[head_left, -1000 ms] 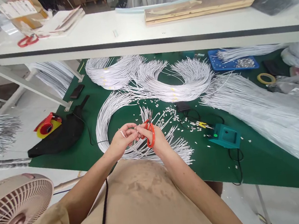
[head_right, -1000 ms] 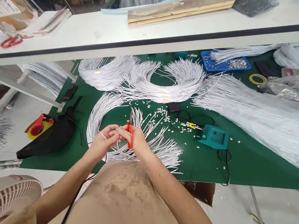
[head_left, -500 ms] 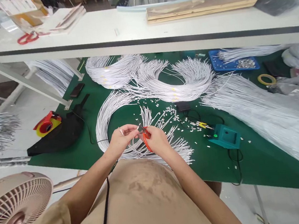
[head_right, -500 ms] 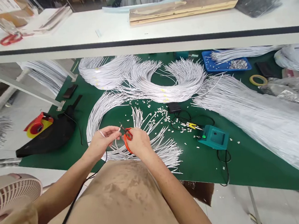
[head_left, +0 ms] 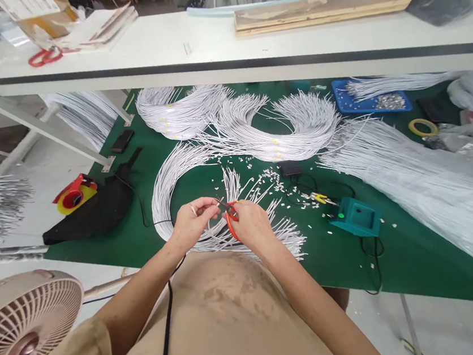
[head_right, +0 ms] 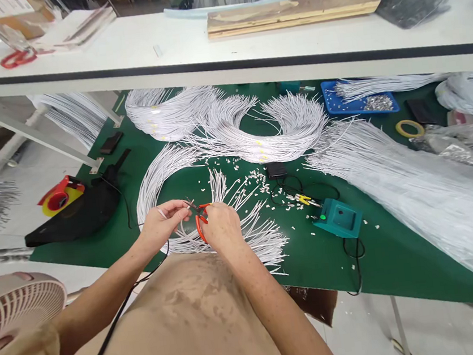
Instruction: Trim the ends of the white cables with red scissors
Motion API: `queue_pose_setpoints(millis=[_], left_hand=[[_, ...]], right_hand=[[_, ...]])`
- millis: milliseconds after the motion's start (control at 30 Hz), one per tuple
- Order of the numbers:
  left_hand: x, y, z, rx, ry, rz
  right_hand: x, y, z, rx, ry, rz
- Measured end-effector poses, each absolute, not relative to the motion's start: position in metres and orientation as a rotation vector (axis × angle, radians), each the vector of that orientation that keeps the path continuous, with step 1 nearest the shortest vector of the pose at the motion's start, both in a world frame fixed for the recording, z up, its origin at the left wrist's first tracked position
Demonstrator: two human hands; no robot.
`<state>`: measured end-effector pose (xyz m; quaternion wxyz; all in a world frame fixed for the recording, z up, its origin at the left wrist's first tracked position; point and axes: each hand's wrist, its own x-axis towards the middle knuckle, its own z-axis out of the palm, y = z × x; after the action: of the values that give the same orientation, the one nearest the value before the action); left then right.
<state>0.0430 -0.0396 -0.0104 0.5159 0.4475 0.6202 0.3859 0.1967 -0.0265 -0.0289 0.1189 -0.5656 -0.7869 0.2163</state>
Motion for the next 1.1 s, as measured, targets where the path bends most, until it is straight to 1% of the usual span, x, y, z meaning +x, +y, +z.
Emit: queue_pose_setpoints(millis=[233,333,433,533,867,967,1100], left_hand=[[0.042,-0.040,-0.012,1.061,1.500,0.942],[0.042,-0.040,-0.013,1.104,1.534,0.930],[0.043,-0.041,-0.012,1.142,1.548,0.921],[0.044,-0.043,-0.010,1.186,1.553,0.920],[0.048,-0.045,-0.008,1.131,1.524,0.952],[0.049,-0.043,-0.009,1.052,1.432,0.992],[0.050,-0.042,-0.008,0.957,1.228,0.981]], right_hand=[[0.198,-0.028,-0.033,-1.667,-2.112,0.811],[0.199,-0.025,-0.029,-1.635,-1.819,1.051],[0.196,-0.020,-0.022,-1.414,-1.405,1.368],[0.191,-0.017,-0.015,-1.246,-1.151,1.541],[0.186,-0.021,-0.013,-1.257,-0.926,1.617],[0.183,-0.022,-0.014,-1.224,-0.840,1.667],[0.178,-0.023,-0.018,-1.072,-0.752,1.799]])
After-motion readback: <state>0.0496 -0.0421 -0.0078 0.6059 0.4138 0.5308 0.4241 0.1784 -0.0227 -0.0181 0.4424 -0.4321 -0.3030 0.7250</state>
